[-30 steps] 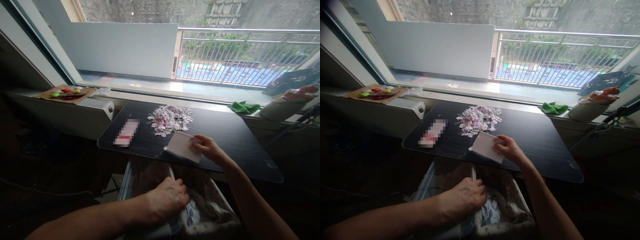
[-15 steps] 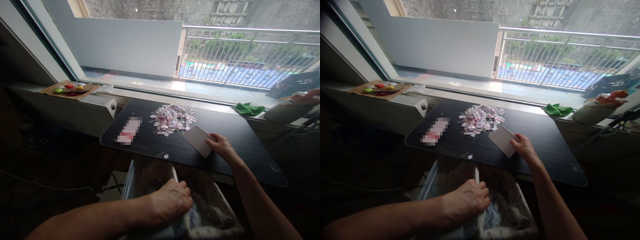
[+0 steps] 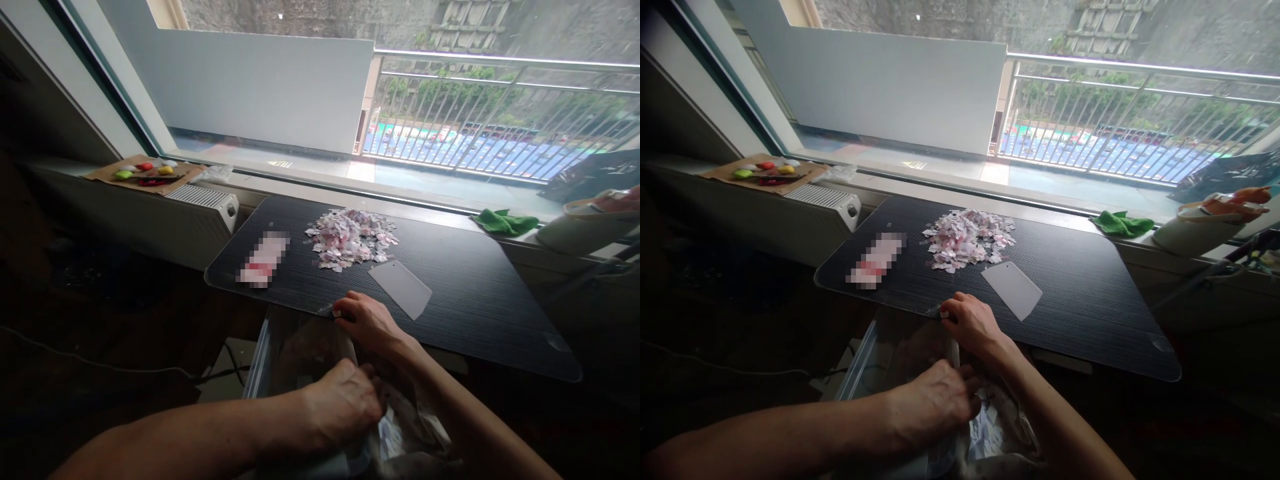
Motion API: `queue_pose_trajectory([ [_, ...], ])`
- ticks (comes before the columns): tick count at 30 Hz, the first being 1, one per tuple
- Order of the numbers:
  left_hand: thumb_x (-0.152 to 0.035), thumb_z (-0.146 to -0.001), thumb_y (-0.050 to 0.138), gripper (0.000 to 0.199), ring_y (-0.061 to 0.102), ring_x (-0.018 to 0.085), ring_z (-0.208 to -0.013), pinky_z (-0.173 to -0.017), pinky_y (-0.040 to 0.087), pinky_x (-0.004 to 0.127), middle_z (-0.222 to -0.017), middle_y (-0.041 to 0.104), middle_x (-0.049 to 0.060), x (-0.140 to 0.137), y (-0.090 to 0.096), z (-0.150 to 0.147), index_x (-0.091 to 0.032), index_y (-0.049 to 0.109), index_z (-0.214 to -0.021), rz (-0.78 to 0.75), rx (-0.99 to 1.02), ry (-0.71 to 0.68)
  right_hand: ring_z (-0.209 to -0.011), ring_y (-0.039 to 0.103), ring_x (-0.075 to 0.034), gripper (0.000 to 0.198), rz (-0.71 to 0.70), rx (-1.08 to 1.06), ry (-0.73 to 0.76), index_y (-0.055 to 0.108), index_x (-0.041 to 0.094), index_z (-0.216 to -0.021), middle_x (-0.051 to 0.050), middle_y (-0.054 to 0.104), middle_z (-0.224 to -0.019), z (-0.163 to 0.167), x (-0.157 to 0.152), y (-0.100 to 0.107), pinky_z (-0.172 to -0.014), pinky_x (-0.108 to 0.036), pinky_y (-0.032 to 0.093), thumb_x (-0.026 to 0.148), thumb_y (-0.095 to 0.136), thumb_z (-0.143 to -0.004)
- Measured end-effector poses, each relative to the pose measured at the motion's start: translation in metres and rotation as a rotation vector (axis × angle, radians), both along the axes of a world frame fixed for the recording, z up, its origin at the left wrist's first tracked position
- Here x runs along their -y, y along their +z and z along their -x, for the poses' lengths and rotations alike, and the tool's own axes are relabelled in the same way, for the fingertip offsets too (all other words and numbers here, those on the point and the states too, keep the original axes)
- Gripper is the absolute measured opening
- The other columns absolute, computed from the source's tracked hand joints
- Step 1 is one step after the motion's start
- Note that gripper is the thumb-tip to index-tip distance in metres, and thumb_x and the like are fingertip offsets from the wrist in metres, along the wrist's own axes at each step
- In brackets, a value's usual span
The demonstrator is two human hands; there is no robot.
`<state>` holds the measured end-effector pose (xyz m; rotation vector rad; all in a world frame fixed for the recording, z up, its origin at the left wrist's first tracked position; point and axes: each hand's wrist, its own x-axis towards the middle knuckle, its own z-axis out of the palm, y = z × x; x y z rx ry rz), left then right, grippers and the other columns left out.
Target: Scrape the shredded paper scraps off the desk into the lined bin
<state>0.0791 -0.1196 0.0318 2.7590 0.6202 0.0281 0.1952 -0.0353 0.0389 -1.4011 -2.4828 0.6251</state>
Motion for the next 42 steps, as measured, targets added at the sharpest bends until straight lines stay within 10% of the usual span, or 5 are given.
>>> queue_pose_trajectory([
  [10,-0.014,-0.091,0.051,0.018,0.056,0.021,-0.098,-0.071,0.043,0.030,-0.101,0.064,0.010,0.003,-0.003,-0.001,-0.015,0.062,-0.105,-0.022,-0.017,-0.002,-0.073,0.058,-0.014,0.015,0.094,-0.110,-0.003,0.071,0.020,-0.080,-0.002,0.066,-0.080,-0.001,-0.003,0.001,-0.066,-0.024,0.041,0.018,0.056,-0.081],
  [19,-0.014,-0.088,0.056,0.007,0.054,0.022,-0.082,-0.057,0.034,0.033,-0.085,0.061,0.005,0.004,-0.002,-0.001,-0.015,0.061,-0.085,-0.051,-0.070,-0.013,-0.065,0.063,-0.015,0.020,0.333,-0.567,-0.350,0.071,0.017,-0.085,-0.004,0.072,-0.075,-0.020,-0.049,-0.011,-0.062,-0.026,0.049,0.026,0.055,-0.077],
  [29,-0.013,-0.089,0.058,0.005,0.053,0.022,-0.086,-0.062,0.033,0.033,-0.089,0.063,0.005,0.004,0.004,-0.002,-0.014,0.062,-0.088,-0.067,-0.075,-0.020,-0.084,0.067,-0.023,0.031,0.016,-0.059,-0.343,0.072,0.025,-0.103,-0.006,0.074,-0.094,-0.053,-0.036,0.035,-0.076,-0.033,0.047,0.037,0.048,-0.088],
  [42,-0.014,-0.089,0.055,0.008,0.047,0.020,-0.079,-0.061,0.033,0.035,-0.079,0.055,0.004,0.006,-0.014,-0.005,-0.016,0.056,-0.081,-0.092,-0.056,-0.048,-0.112,0.054,-0.036,0.065,0.023,0.359,-0.520,0.051,0.015,-0.131,-0.020,0.058,-0.118,-0.083,-0.033,0.019,-0.091,-0.045,0.042,0.047,0.064,-0.076],
])
